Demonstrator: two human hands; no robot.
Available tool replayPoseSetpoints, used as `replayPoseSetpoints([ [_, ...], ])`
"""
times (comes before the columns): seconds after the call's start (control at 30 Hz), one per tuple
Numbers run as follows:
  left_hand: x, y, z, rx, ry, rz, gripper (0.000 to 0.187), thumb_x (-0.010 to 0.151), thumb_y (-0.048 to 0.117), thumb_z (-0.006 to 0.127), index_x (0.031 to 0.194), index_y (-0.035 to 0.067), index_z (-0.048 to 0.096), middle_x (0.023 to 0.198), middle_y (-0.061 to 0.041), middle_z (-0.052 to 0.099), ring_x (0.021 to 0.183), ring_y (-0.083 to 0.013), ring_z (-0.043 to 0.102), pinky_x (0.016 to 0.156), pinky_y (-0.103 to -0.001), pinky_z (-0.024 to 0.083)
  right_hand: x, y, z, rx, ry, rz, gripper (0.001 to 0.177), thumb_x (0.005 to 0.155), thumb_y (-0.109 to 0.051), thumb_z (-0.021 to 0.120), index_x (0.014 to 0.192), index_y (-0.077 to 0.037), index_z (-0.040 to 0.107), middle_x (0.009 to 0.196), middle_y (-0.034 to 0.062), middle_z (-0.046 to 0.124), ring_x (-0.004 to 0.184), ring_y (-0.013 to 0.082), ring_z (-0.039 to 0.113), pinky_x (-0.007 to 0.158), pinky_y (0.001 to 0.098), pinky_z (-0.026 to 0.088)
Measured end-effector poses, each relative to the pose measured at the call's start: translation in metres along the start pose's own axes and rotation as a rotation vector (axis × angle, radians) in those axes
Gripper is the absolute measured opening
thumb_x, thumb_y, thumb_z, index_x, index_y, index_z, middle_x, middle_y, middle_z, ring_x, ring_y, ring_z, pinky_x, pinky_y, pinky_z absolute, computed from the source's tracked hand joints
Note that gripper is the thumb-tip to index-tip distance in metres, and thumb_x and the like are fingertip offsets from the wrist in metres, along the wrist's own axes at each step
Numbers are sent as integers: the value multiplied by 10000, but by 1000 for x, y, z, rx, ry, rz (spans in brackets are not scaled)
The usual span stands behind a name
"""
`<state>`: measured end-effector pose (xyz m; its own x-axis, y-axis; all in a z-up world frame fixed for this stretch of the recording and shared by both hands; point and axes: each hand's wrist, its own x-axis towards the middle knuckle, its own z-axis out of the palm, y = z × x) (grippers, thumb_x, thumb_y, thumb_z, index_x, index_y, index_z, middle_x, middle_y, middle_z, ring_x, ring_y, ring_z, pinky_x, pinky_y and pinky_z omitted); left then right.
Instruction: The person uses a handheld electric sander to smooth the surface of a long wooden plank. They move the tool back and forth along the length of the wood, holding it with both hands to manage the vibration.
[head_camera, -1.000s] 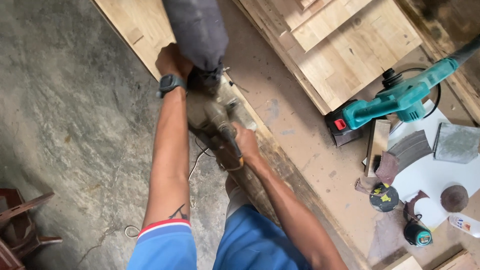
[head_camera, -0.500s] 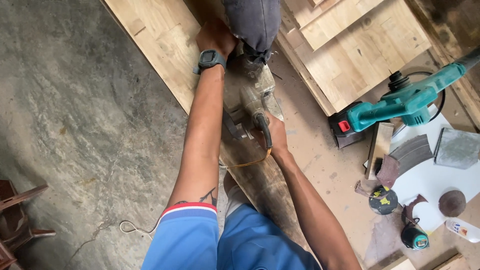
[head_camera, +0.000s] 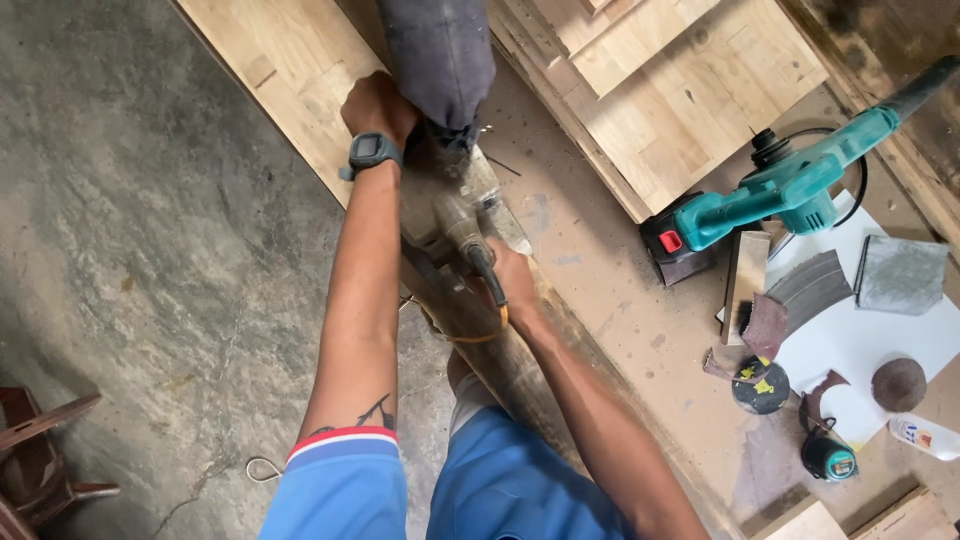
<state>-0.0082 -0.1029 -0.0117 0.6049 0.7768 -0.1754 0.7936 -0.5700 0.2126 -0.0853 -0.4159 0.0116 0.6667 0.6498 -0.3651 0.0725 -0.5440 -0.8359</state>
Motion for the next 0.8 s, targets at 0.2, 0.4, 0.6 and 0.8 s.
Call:
replayPoseSetpoints([
  [0.2,-6,-38,-5,11,4,-4,259,828,337,784,731,111,702,756,-144,723,679,-435,693,521,-517,592,7,7,38,-33,1,46,269,891,-361,607,1024,-153,716,1074,118,764,927,286,724,813,408,562],
  [0.4,-45,-34,-82,-50,-97,-106,314,785,85,708,1079,-9,764,987,-229,767,1006,-461,728,819,-566,602,9,13,75,-148,-9,-43,246,875,-328,582,1030,-154,660,883,211,733,899,468,709,854,550,572],
  [0.6,-26,-70,-64,-49,-7,-164,242,820,195,689,979,52,800,882,-198,773,920,-428,752,766,-557,623,16,16,103,-208,-19,-57,229,889,-383,569,988,-183,623,865,167,723,899,442,713,831,551,572],
  [0.8,-21,-107,-58,2,67,-159,266,930,247,605,908,74,804,798,-145,772,848,-382,772,687,-496,622,18,9,129,-241,-81,-33,242,960,-325,473,1090,-198,633,878,212,729,916,474,717,851,560,588],
])
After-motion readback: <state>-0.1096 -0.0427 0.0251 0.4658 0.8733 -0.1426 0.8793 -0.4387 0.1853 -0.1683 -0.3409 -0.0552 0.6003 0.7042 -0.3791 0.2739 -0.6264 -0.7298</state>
